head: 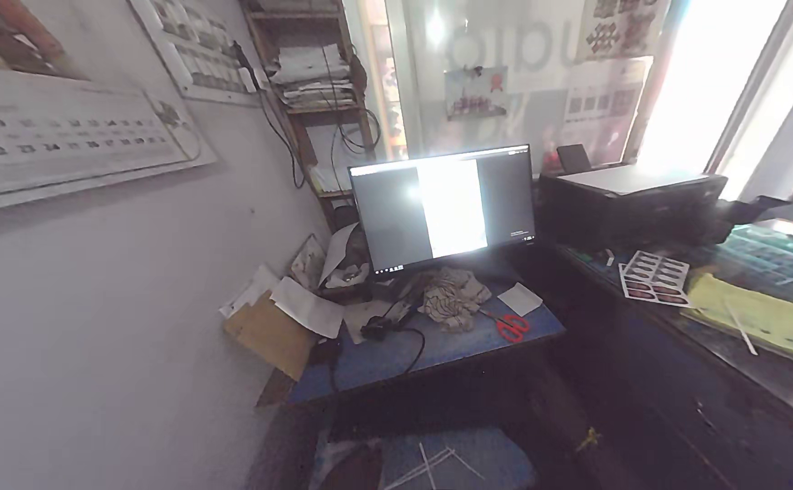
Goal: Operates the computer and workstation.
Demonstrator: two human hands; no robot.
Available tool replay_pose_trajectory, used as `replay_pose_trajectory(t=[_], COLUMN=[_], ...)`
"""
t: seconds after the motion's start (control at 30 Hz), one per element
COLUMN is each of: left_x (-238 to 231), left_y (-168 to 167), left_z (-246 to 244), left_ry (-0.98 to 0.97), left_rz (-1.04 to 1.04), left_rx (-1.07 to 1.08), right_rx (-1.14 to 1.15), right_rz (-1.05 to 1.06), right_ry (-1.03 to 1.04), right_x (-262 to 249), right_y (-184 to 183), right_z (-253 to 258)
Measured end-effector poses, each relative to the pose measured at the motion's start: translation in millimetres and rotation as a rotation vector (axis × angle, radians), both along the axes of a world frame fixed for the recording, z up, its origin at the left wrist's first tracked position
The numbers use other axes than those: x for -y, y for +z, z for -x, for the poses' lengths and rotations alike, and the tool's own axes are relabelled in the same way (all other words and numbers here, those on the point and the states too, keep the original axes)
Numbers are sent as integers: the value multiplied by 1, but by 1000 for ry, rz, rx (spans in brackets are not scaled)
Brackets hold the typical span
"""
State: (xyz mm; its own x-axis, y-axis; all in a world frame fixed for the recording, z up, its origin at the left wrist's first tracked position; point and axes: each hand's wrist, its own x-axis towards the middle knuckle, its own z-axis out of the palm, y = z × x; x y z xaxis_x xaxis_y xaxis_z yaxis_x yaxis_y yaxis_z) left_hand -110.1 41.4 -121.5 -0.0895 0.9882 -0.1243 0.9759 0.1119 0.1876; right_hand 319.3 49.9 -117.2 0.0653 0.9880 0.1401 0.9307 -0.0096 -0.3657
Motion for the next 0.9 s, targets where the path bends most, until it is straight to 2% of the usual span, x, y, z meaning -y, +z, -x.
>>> replay_pose_trajectory(t=[0.47,0.77,0.9], left_x=[1,4,2], left_y=[3,10,6], left_z=[-1,-4,-3], left_ry=[-5,14,20], left_rz=[-18,-12,-39], left_rx=[19,40,54], right_rx=[-9,-24,5], right_rz=[-171,31,24], right_ry=[28,-3,1], right_x=[0,4,1], right_y=[-11,2,-1], right_z=[-2,0,-1])
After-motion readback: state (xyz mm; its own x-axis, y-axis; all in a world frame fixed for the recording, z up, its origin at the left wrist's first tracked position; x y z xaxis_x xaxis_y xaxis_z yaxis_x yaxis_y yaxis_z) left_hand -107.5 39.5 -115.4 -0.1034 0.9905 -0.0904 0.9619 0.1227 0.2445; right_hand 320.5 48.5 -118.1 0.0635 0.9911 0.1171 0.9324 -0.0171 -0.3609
